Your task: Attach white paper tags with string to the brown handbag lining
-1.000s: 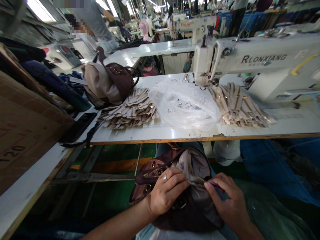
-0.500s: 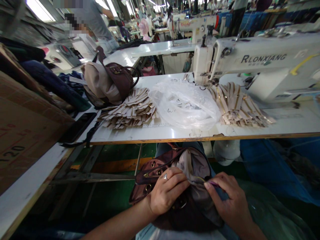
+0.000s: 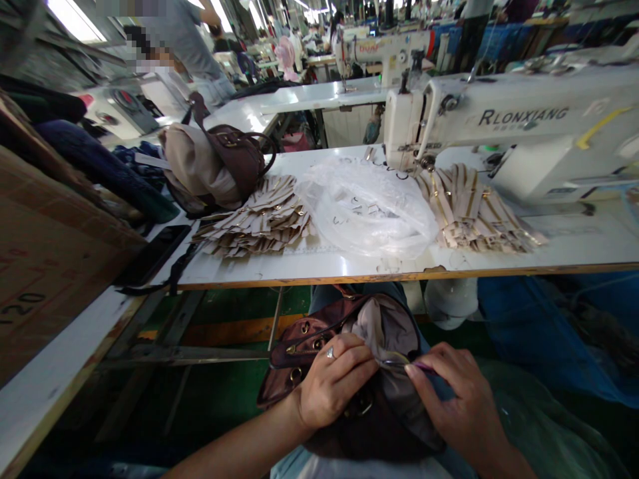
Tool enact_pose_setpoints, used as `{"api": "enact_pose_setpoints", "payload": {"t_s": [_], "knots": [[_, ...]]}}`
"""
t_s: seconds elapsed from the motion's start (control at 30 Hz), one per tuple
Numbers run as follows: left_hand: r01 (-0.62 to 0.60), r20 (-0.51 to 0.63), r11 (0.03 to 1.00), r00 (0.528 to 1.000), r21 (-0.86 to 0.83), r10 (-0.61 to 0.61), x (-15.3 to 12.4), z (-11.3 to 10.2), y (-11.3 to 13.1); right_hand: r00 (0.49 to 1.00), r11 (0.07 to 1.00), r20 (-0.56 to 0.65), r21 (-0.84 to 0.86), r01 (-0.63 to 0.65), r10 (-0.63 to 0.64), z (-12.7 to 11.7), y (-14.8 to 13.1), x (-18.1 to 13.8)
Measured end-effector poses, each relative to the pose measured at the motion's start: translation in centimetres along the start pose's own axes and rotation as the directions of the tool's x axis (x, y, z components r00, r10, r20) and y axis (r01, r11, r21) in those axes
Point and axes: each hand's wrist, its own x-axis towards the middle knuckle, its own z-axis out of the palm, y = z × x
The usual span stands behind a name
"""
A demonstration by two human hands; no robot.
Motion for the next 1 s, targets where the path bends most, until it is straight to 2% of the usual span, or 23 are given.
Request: {"api": "enact_pose_setpoints", "payload": {"t_s": [0.3, 0.73, 0.8, 0.87, 1.0], "knots": [[0.013, 0.014, 1.0, 1.0, 0.014, -0.013, -0.2, 0.0, 0.0, 0.999, 0.999, -0.03, 0.031, -0.043, 0.044, 0.6, 0.0, -0.5], [-0.029, 0.001, 0.999, 1.0, 0.013, 0.029, 0.2, 0.0, 0.0, 0.999, 0.996, -0.02, -0.081, 0.029, -0.031, -0.2, -0.2, -0.1], [-0.021, -0.002, 1.0, 1.0, 0.001, 0.021, 0.2, 0.1, 0.0, 0.999, 1.0, -0.032, -0.024, -0.015, 0.015, 0.3, 0.0, -0.4], [-0.005, -0.01, 1.0, 1.0, -0.01, 0.004, 0.1, 0.1, 0.0, 0.994, 0.989, -0.024, 0.103, -0.106, 0.109, 1.1, 0.2, -0.8], [0.033, -0.017, 0.999, 0.999, -0.025, -0.033, -0.2, 0.3, 0.0, 0.951, 0.872, 0.074, 0.384, -0.304, 0.3, 2.5, 0.5, -1.6]]}}
